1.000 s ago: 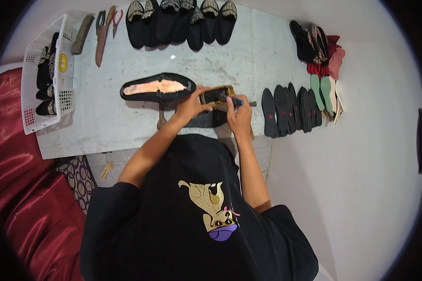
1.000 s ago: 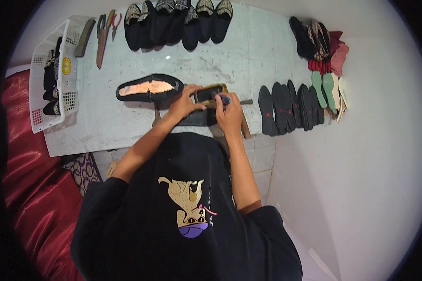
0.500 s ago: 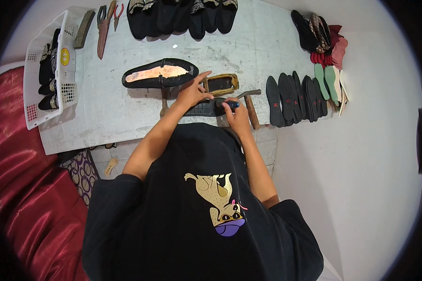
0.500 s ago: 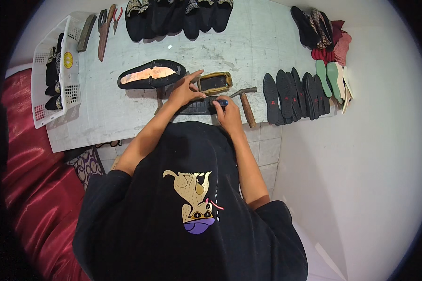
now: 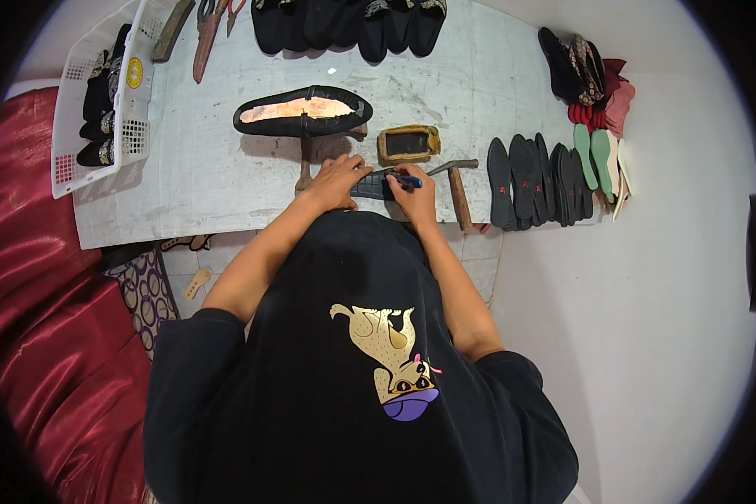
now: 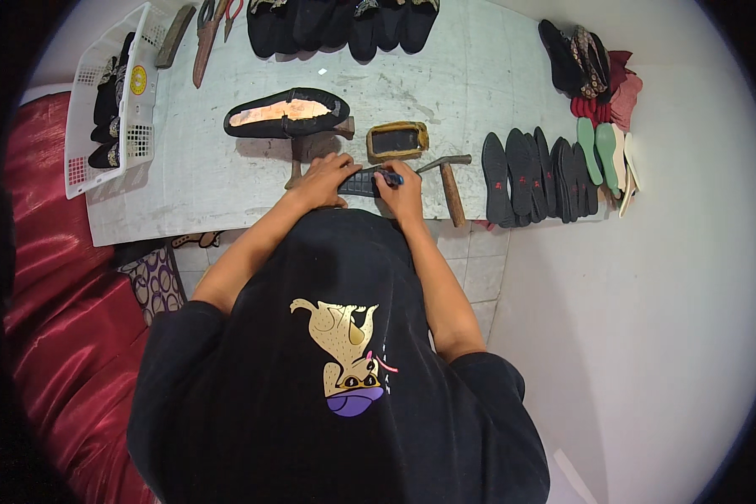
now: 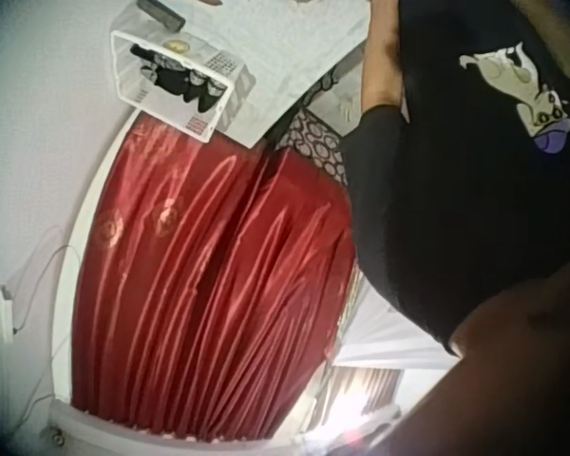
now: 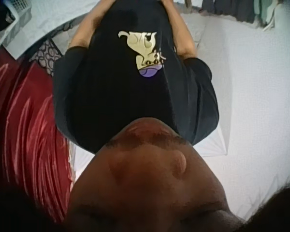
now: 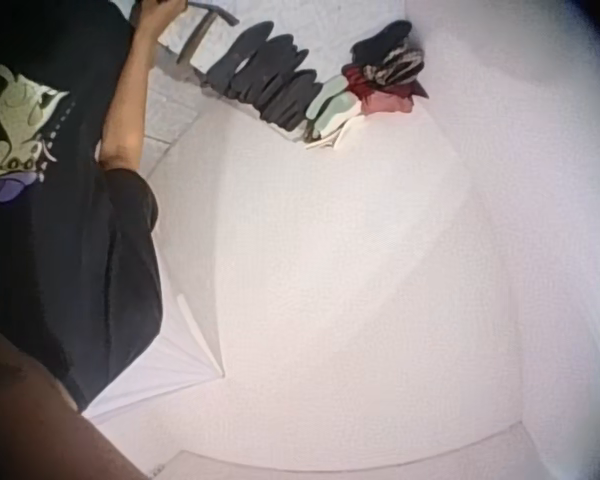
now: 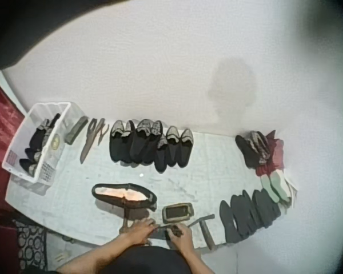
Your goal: Applying adhesive to a shoe sole using a brush as part of the shoe assembly process.
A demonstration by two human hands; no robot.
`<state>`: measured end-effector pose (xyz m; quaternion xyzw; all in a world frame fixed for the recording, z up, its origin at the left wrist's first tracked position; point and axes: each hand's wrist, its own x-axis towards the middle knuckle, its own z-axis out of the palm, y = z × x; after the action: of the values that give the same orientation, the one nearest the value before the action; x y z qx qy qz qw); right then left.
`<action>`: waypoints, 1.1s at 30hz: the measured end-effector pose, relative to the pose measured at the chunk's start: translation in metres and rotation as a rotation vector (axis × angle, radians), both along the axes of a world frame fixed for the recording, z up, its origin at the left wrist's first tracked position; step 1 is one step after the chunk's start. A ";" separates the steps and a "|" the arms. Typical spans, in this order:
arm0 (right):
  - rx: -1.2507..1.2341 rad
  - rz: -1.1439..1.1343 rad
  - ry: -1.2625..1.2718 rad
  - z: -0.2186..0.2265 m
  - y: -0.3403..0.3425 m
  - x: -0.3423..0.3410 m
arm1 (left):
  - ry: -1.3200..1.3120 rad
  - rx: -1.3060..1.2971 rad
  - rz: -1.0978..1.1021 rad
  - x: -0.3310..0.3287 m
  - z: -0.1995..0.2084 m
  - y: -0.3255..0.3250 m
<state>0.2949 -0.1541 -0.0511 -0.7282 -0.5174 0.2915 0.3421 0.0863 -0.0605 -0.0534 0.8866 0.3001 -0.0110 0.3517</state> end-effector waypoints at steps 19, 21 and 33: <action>0.103 -0.260 -0.112 -0.017 -0.024 0.036 | -0.045 -0.032 0.172 0.002 -0.016 -0.008; 0.099 -0.269 -0.151 -0.018 -0.033 0.040 | -0.014 -0.042 0.171 0.001 -0.016 -0.009; 0.186 -0.046 0.018 -0.007 0.000 0.017 | -0.015 -0.027 0.186 0.004 -0.018 -0.010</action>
<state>0.3118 -0.1538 -0.0581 -0.7021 -0.5224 0.2410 0.4196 0.0901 -0.0710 -0.0710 0.8501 0.3785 0.0245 0.3654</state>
